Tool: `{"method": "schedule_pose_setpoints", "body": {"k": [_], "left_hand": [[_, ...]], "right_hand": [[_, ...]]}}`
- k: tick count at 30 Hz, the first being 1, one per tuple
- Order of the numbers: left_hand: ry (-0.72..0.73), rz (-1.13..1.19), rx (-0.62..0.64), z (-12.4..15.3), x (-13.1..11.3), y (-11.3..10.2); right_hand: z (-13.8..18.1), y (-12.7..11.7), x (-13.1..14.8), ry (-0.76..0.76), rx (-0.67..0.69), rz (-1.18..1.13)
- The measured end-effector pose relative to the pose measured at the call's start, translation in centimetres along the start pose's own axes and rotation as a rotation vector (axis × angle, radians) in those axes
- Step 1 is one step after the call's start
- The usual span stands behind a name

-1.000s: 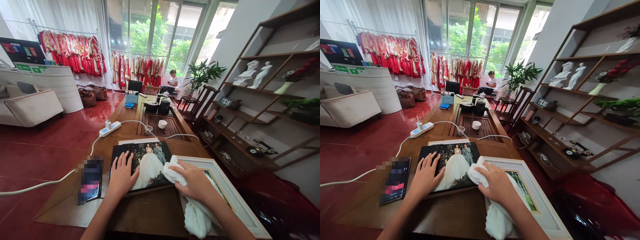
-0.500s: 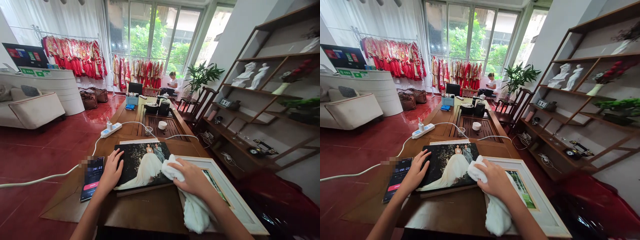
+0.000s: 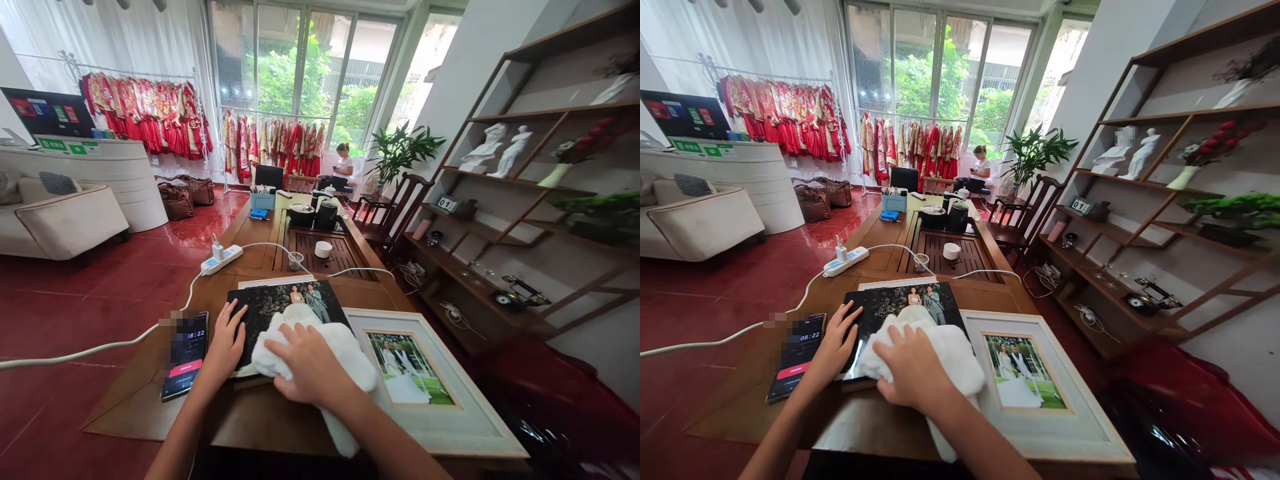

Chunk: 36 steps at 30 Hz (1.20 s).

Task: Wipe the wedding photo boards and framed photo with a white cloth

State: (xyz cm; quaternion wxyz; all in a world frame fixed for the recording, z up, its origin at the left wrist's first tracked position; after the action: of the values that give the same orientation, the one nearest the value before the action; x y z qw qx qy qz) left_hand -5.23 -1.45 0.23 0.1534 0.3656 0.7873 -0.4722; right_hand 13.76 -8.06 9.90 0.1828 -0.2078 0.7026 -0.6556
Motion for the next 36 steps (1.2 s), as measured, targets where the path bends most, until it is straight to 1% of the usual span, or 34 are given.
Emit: {"method": "schedule_pose_setpoints", "body": {"k": [2,4,6,9,14,20,27,30,32,36], "left_hand": [[0.012,-0.013,0.01,0.0,0.4,0.2],[0.018,-0.024,0.024,0.0,0.9,0.4],[0.023,-0.03,0.035,0.0,1.1,0.5],[0.03,-0.031,0.017,0.1,1.0,0.6],[0.021,-0.016,0.004,0.3,0.4,0.4],[0.029,-0.032,0.019,0.3,0.2,-0.1],[0.019,-0.023,0.029,0.1,0.1,-0.2],[0.022,-0.025,0.036,0.1,0.0,-0.3],[0.024,-0.037,0.033,0.0,-0.1,-0.2],[0.044,-0.063,0.015,0.0,0.0,-0.1]], "right_hand": [[-0.7,0.3,1.8,-0.056,-0.012,0.016],[-1.2,0.6,3.1,-0.083,-0.028,0.033],[-1.4,0.8,3.6,-0.084,-0.04,0.038],[-1.2,0.8,3.2,-0.075,-0.042,0.021],[-0.3,0.5,0.9,-0.024,-0.015,0.017],[1.5,-0.1,-3.5,0.153,-0.01,0.037],[4.1,0.2,-8.5,0.36,-0.068,0.069],[4.7,0.1,-9.5,0.42,-0.083,0.071],[4.7,0.0,-9.7,0.424,-0.094,0.056],[3.1,-0.5,-9.7,0.394,-0.147,0.026]]}}
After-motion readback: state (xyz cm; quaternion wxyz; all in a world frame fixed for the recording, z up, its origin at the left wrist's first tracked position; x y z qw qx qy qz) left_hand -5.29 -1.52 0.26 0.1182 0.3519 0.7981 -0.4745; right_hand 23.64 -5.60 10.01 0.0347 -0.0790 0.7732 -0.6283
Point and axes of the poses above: each hand's wrist, its own z-axis away from the middle knuckle, its own y-axis out of the palm, x = y × z, the point moved 2 cm from there along -z, towards the middle knuckle, and after that the axes turned 5 degrees about y, right-handed, at the moved point
